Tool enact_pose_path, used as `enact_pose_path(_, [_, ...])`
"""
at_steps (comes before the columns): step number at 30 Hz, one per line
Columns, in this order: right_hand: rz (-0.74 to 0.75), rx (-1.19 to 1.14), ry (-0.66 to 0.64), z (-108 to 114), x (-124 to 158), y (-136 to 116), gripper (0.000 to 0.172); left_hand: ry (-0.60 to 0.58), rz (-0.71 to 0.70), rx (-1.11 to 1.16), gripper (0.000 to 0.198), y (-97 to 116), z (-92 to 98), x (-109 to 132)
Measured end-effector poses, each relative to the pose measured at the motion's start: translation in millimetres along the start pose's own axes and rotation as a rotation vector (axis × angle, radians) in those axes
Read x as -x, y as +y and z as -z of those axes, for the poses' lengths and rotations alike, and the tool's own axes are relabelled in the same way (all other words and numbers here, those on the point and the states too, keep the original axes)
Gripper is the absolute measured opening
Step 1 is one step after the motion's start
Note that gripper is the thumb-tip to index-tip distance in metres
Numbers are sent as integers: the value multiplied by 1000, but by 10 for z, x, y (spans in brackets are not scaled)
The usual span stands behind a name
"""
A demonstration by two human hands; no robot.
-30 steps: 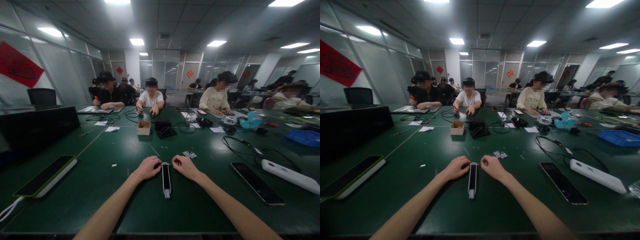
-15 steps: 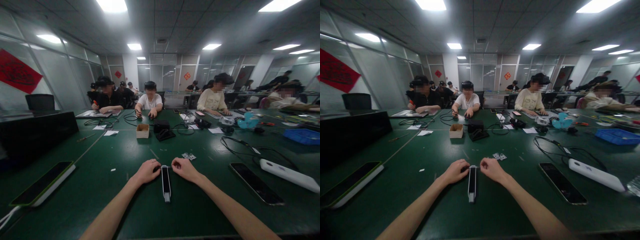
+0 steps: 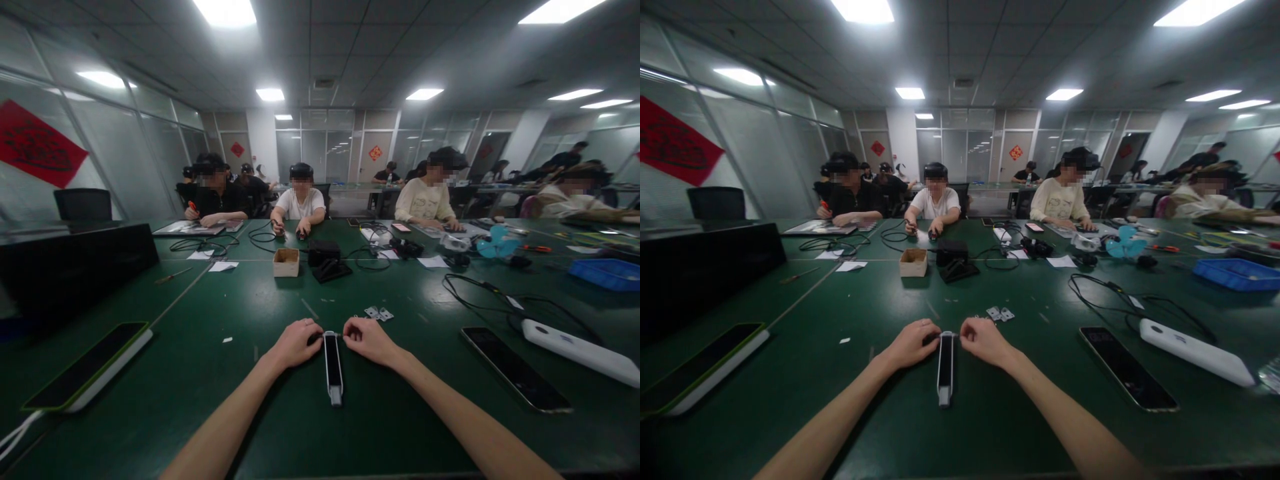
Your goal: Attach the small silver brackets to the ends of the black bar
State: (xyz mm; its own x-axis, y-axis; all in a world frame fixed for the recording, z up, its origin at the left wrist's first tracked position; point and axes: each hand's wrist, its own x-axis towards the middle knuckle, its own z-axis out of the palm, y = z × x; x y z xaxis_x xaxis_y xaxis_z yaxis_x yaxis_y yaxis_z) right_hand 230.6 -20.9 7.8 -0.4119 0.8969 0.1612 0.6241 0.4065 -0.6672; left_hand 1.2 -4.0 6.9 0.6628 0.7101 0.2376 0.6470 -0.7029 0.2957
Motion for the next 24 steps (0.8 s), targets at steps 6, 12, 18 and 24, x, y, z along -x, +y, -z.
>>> enact_pose_path(6, [1, -34, 4, -23, -4, 12, 14, -2, 0, -2, 15, 14, 22, 6])
enact_pose_path(12, [37, -6, 29, -52, -16, 32, 15, 4, -4, 3, 16, -5, 9, 11])
enact_pose_path(18, [79, 23, 82, -94, -29, 70, 13, 25, -18, -11, 16, -47, -54, -6])
enact_pose_path(24, [92, 21, 81, -79, -20, 41, 14, 14, -10, -11, 16, -12, -18, -2])
